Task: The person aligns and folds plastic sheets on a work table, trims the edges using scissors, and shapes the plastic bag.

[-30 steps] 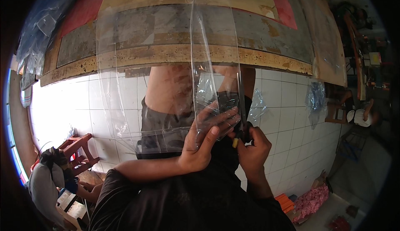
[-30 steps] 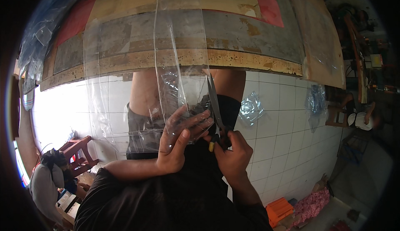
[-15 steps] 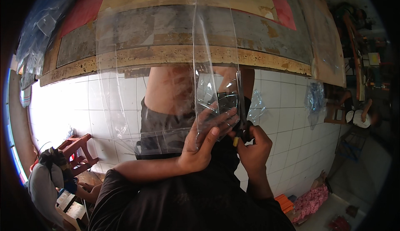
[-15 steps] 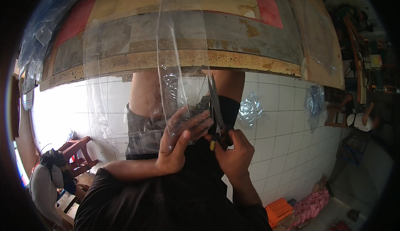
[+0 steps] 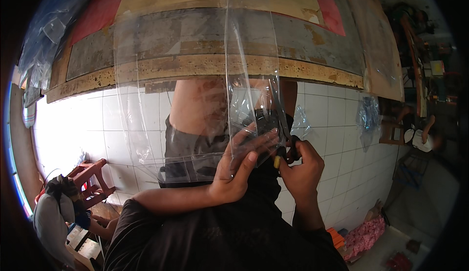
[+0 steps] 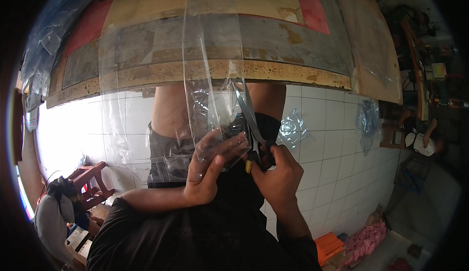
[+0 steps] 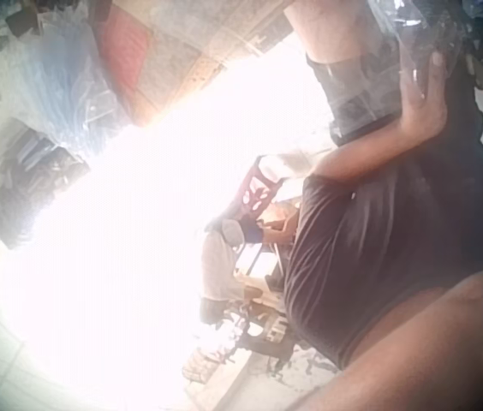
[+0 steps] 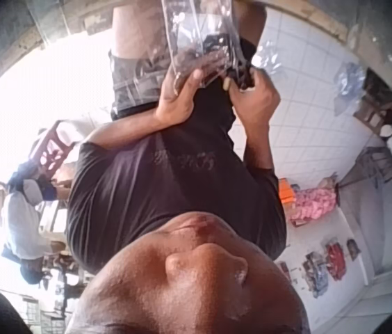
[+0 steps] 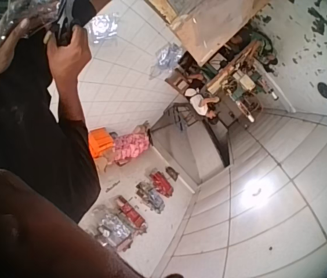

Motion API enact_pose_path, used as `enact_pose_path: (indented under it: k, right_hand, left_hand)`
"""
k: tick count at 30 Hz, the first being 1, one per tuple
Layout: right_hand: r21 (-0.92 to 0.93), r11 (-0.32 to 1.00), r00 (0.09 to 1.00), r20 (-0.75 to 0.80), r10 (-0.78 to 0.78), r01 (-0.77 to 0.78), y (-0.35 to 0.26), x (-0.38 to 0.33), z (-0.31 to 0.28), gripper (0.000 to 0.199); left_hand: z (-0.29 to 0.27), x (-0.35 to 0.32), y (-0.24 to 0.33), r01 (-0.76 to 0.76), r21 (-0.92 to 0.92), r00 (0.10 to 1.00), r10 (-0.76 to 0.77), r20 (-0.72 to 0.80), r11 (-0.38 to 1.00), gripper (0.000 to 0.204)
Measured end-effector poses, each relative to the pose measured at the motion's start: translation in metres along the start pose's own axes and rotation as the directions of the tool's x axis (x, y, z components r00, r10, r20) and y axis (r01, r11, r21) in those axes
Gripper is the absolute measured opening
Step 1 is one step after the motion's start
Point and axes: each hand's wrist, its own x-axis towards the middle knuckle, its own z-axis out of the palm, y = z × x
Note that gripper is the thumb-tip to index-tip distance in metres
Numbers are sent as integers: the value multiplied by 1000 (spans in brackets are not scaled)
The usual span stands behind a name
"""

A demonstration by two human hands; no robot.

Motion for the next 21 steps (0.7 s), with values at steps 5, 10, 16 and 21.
enact_pose_path:
  k: [5, 10, 16, 21]
  right_hand:
    - [45, 999, 1000, 13, 2, -3, -1, 0, -2, 37]
    - [23, 1000, 1000, 12, -21, 21, -6, 4, -3, 36]
    - [39, 999, 1000, -2, -18, 18, -3, 4, -1, 36]
    - [35, 999, 1000, -13, 1, -1, -3, 2, 1, 37]
  left_hand:
    - [-1, 0, 3, -26, -11, 1000, 26, 2, 1000, 52]
    - [-2, -3, 0, -28, -36, 1000, 28, 10, 999, 50]
    - [-2, -3, 0, -44, 4, 999, 44, 33, 999, 49]
    - [-2, -3, -1, -53, 42, 997, 51, 50, 998, 49]
